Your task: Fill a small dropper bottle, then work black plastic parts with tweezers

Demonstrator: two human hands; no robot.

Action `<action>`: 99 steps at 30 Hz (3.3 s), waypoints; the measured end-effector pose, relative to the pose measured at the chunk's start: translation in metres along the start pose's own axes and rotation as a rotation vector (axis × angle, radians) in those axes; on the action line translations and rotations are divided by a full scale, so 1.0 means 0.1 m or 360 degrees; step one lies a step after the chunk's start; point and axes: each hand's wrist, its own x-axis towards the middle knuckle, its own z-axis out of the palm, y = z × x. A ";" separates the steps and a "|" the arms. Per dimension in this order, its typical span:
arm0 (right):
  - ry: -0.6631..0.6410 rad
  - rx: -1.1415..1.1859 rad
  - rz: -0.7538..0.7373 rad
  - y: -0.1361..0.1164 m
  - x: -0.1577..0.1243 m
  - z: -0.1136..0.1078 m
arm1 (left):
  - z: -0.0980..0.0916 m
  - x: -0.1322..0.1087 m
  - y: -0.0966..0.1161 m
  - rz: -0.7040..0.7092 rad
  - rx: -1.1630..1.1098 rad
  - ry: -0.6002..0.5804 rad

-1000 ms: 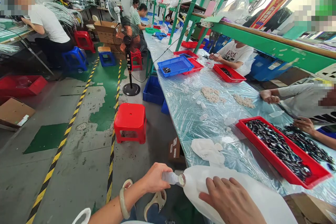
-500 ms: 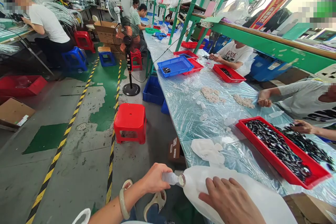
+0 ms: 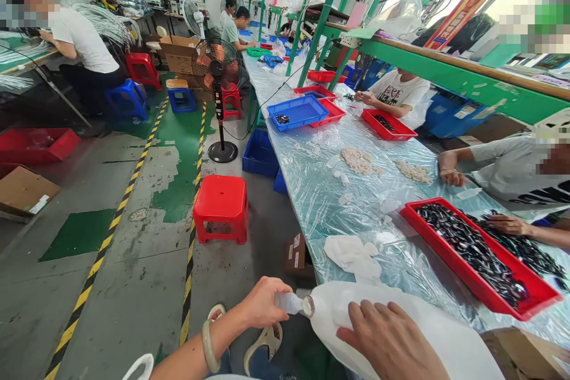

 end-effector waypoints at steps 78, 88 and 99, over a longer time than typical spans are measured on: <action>-0.0056 0.0031 -0.0057 0.00 0.00 0.00 | 0.01 -0.03 -0.01 0.0008 -0.0004 -0.0005; -0.0040 0.0032 -0.0052 -0.01 0.01 0.00 | 0.01 -0.03 -0.02 -0.0022 -0.0026 -0.0025; -0.0193 -0.0038 -0.0083 0.00 -0.04 0.04 | 0.02 -0.03 -0.02 -0.0020 -0.0038 -0.0003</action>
